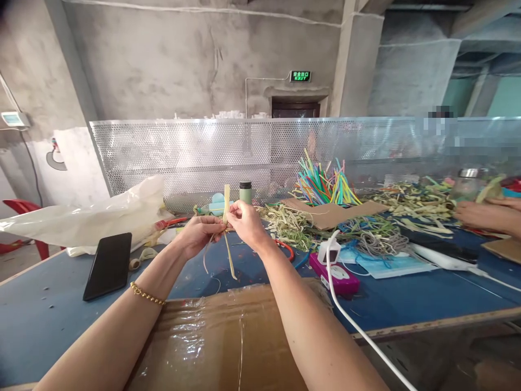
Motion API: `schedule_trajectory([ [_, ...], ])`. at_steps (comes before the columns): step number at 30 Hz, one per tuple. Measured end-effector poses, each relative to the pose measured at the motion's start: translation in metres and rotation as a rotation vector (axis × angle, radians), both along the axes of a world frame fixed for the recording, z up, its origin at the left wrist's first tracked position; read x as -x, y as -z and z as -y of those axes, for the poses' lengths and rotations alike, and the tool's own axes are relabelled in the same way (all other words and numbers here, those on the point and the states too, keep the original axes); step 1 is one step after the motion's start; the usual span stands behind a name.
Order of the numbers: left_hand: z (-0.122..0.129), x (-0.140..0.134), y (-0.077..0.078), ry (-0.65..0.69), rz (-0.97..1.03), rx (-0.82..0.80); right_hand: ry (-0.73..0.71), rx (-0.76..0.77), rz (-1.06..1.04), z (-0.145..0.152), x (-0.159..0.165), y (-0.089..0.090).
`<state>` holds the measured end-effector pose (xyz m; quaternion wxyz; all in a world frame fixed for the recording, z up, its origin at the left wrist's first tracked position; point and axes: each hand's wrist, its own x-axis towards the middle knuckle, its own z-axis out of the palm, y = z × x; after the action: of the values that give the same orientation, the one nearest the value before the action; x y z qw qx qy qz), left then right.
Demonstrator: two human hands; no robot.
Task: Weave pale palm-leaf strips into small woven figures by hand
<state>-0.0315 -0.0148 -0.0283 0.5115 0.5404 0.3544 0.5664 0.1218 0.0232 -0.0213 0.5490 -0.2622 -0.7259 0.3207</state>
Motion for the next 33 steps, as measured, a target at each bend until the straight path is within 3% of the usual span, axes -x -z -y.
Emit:
schedule_trajectory([
  [4, 0.001, 0.001, -0.001, 0.032, 0.039, 0.02, -0.071, -0.036, 0.079, -0.001, -0.004, 0.0],
  [11, 0.002, 0.004, -0.002, 0.114, 0.055, 0.026, -0.012, -0.089, 0.057, -0.007, -0.012, 0.001],
  [15, 0.002, 0.007, -0.002, 0.104, -0.004, 0.011, 0.012, -0.056, 0.059, -0.008, -0.013, 0.001],
  [24, 0.007, 0.016, -0.007, 0.197, -0.153, -0.029, 0.032, -0.234, 0.201, -0.001, -0.011, -0.003],
  [33, 0.007, 0.012, -0.006, 0.067, -0.281, -0.075, 0.011, -0.287, 0.243, -0.001, -0.01, -0.002],
])
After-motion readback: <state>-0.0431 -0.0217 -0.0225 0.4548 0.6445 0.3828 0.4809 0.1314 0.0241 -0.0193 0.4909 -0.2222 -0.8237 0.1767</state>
